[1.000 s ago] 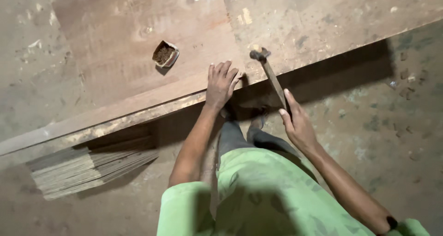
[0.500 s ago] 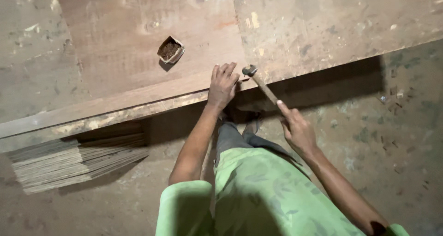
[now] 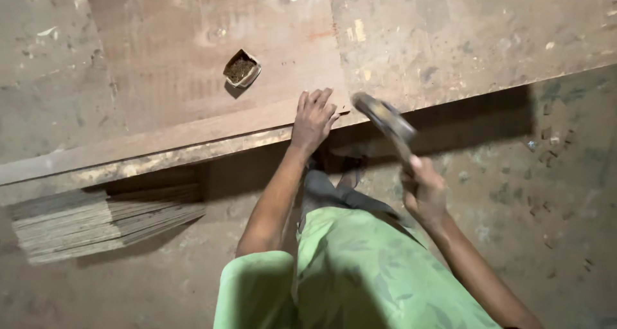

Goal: The person applies glue from a container to the edge of a wooden board, joins it to another board, and hammers nails into a wooden strip using a hammer.

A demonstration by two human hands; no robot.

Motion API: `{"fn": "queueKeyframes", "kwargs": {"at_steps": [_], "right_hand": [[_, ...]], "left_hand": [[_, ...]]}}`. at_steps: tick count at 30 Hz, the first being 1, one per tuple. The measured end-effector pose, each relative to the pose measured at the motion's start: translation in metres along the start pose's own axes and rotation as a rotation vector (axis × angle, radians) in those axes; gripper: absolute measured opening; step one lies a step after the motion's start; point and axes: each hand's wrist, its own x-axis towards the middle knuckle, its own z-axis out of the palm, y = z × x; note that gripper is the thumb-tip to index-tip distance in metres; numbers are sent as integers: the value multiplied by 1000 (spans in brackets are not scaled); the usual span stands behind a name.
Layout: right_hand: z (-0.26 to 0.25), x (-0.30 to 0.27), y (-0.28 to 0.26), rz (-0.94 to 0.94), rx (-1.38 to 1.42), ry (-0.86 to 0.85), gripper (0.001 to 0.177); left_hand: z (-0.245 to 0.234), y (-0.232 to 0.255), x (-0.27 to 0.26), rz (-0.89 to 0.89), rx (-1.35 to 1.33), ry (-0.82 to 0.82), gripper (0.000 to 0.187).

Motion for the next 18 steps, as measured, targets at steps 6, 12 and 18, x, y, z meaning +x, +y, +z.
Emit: {"fn": "queueKeyframes", "kwargs": {"at_steps": [6,12,18], "right_hand": [[23,3,2,-141,-410,-31,57],[2,-5,25,-17,-15,86,25],[15,-3,12,-13,-404,-154,55]], "left_hand": [[-1,5,-8,0,20,-26,28],[0,1,-4,-9,0,-8,30],[2,5,-8,-21,-10,-11,32]]}}
